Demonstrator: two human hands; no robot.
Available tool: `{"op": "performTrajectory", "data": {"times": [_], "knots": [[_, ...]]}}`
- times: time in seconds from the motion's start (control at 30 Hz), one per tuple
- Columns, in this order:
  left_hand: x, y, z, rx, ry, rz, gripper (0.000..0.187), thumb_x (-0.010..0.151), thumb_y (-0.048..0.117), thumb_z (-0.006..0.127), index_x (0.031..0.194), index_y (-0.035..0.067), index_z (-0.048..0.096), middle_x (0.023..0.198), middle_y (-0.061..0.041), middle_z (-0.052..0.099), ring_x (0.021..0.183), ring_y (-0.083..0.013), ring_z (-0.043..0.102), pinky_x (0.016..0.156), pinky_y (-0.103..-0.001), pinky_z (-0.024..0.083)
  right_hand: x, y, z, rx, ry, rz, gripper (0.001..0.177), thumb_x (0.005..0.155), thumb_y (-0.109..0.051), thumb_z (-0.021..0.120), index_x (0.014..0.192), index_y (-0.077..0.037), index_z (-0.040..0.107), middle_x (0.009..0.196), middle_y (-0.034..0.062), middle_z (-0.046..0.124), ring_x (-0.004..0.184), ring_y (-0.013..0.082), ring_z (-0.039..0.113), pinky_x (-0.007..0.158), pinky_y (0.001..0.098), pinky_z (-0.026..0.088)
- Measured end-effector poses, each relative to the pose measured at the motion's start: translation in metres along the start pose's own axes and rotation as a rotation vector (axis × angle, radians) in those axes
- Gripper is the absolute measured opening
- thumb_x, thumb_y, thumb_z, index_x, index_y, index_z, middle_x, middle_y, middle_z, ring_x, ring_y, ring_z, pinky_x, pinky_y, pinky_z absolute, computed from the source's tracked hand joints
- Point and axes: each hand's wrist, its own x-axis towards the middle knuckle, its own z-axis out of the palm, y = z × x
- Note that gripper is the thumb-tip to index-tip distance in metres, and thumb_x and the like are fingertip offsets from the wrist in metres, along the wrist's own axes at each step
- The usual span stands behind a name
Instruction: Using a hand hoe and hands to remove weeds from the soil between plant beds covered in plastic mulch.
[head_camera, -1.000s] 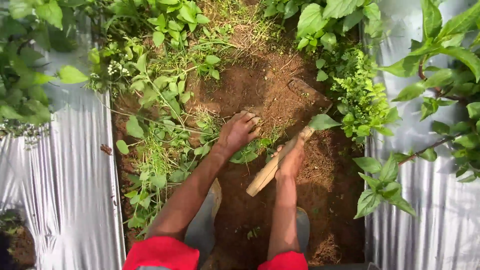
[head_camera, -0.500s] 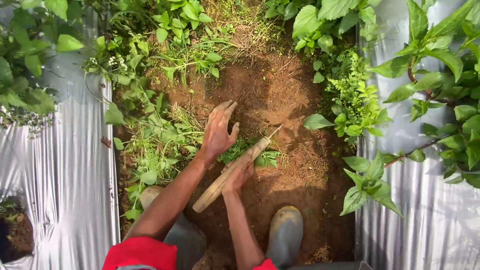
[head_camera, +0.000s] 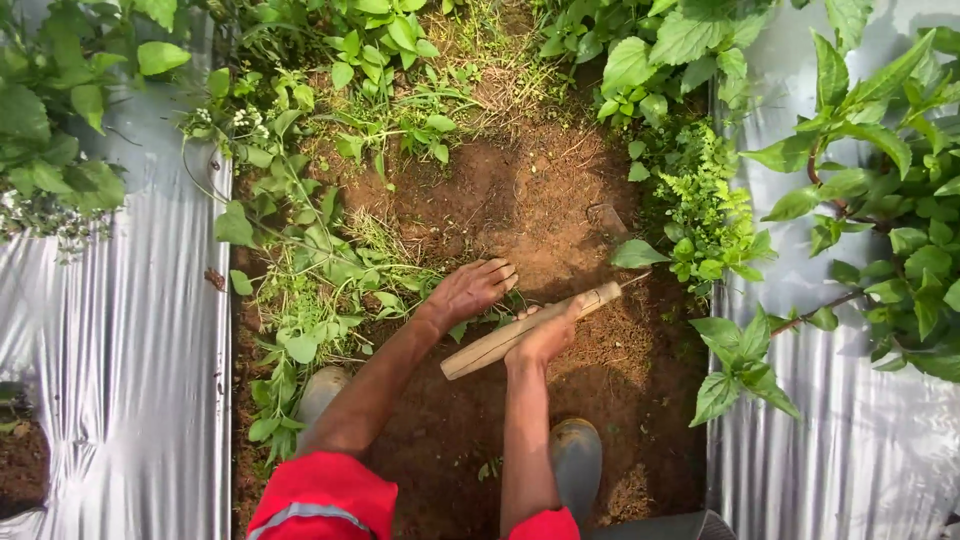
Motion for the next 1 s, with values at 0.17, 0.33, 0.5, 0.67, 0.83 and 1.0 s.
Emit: {"op": "performTrajectory", "data": {"times": [0.17, 0.33, 0.5, 0.67, 0.83, 1.0], "knots": [[-0.06, 0.052, 0.0, -0.368, -0.139, -0.102, 0.05, 0.111, 0.038, 0.026, 0.155, 0.014, 0.027, 0.159, -0.01, 0.039, 0.144, -0.0207, 0.041, 0.122, -0.032, 0.029, -0.052, 0.045, 0.029, -0.142, 0.031, -0.005, 0.055, 0.099, -0.066, 0.049, 0.108, -0.012, 0.052, 0.062, 0.0039, 0.062, 0.045, 0.0145, 0.062, 0.044, 0.0276, 0.055], [-0.122, 0.069, -0.007, -1.443, -0.237, -0.476, 0.045, 0.106, 0.042, 0.036, 0.142, 0.015, 0.045, 0.149, -0.006, 0.051, 0.134, -0.0197, 0.051, 0.113, -0.031, 0.041, -0.143, 0.078, 0.043, -0.273, -0.12, 0.067, 0.048, 0.108, -0.055, 0.037, 0.107, -0.011, 0.056, 0.061, 0.0037, 0.058, 0.047, 0.0152, 0.06, 0.047, 0.0281, 0.055], [-0.156, 0.049, 0.02, -2.997, -0.357, -1.088, 0.043, 0.1, 0.049, 0.051, 0.121, 0.018, 0.072, 0.135, -0.001, 0.068, 0.12, -0.0184, 0.066, 0.098, -0.03, 0.058, -0.133, 0.091, 0.04, -0.296, -0.197, 0.033, 0.049, 0.108, -0.057, 0.038, 0.101, -0.011, 0.053, 0.063, 0.0034, 0.057, 0.048, 0.0143, 0.059, 0.046, 0.027, 0.055], [-0.122, 0.044, 0.024, -2.933, -0.287, -1.308, 0.04, 0.101, 0.043, 0.052, 0.13, 0.02, 0.067, 0.146, -0.003, 0.059, 0.134, -0.0236, 0.056, 0.108, -0.04, 0.05, -0.03, 0.063, 0.06, -0.094, -0.147, -0.073, 0.055, 0.103, -0.068, 0.044, 0.098, -0.014, 0.052, 0.062, 0.002, 0.059, 0.046, 0.0149, 0.059, 0.044, 0.0294, 0.055], [-0.111, 0.018, 0.063, -2.956, -0.136, -0.896, 0.052, 0.101, 0.053, 0.048, 0.141, 0.021, 0.057, 0.166, -0.003, 0.032, 0.151, -0.0263, 0.032, 0.126, -0.043, 0.025, -0.011, 0.046, 0.074, -0.035, -0.086, -0.096, 0.054, 0.099, -0.065, 0.05, 0.092, -0.011, 0.048, 0.057, 0.0087, 0.059, 0.038, 0.0188, 0.057, 0.036, 0.0347, 0.053], [-0.105, 0.065, 0.016, -2.648, -0.149, -0.483, 0.044, 0.108, 0.053, 0.027, 0.14, 0.026, 0.042, 0.148, 0.001, 0.038, 0.14, -0.0151, 0.036, 0.124, -0.035, 0.023, -0.146, 0.083, 0.061, -0.532, -0.131, -0.021, 0.078, 0.106, -0.063, 0.039, 0.148, 0.004, 0.039, 0.12, 0.0303, 0.061, 0.114, 0.0381, 0.064, 0.101, 0.0561, 0.047]]}}
